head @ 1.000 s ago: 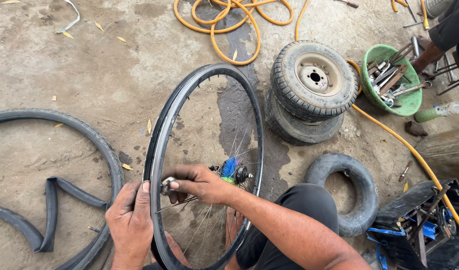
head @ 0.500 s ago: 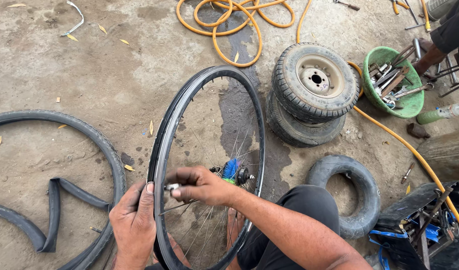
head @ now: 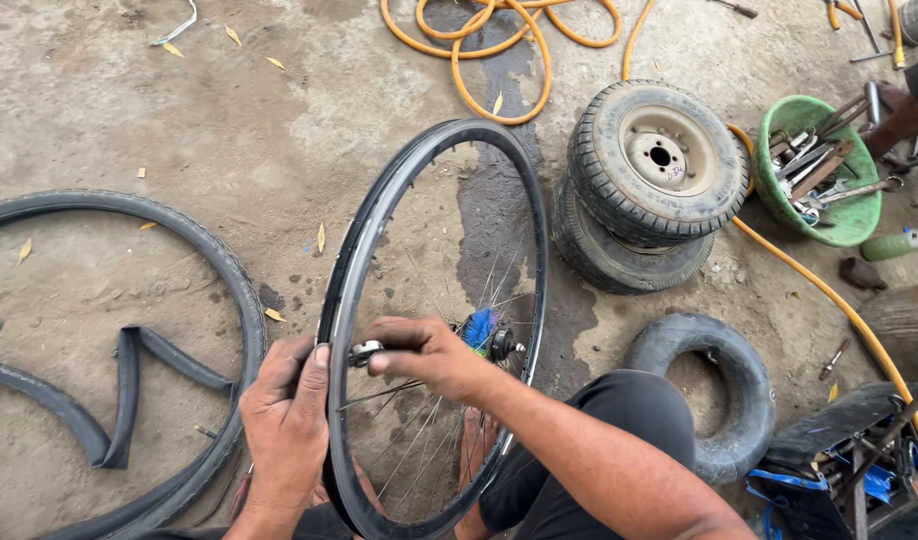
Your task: The person removes a rubber tire strip from a bicycle wheel rim using a small metal tool. They scrape along the rim to detach the strip and then pull it off by hand.
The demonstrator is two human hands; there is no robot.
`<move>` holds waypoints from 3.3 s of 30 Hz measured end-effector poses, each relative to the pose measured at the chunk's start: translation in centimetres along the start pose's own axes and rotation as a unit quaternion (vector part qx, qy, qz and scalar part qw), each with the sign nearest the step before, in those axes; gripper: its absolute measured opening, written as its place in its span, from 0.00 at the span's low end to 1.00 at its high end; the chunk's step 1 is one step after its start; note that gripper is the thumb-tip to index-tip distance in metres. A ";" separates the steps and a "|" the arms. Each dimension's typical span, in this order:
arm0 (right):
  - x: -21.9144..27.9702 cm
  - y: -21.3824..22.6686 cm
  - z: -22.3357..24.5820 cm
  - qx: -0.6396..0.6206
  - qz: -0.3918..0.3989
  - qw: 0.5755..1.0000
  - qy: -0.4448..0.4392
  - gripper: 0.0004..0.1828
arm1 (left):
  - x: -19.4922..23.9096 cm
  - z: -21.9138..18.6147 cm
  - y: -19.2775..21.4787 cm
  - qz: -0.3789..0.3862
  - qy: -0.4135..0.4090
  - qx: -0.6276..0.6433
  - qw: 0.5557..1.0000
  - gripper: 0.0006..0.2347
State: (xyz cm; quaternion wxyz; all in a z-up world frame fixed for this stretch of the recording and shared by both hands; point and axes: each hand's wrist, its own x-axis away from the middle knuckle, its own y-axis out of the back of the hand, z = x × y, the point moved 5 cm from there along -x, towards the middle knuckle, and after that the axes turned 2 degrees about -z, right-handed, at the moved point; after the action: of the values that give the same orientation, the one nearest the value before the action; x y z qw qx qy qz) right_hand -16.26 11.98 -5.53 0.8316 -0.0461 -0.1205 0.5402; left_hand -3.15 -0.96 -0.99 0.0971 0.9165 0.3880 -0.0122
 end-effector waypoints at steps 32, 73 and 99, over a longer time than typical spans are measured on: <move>0.1 -0.1 1.1 -0.046 -0.031 0.998 -0.040 0.30 | -0.1 -0.5 -0.5 0.022 0.096 0.106 0.989 0.09; -1.7 -0.5 -1.9 -0.103 0.048 0.992 -0.052 0.20 | -0.3 0.3 -0.1 0.013 0.033 0.036 0.999 0.07; -0.8 -0.4 -1.3 0.004 -0.006 0.999 0.036 0.24 | 0.0 1.0 0.3 -0.010 0.092 0.040 0.995 0.08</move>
State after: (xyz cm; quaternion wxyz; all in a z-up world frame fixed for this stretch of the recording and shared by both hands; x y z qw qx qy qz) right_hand -15.93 11.14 -6.82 0.8388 -0.0612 -0.0888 0.5337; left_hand -2.87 -1.37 -1.94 0.0240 0.9127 0.4040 0.0557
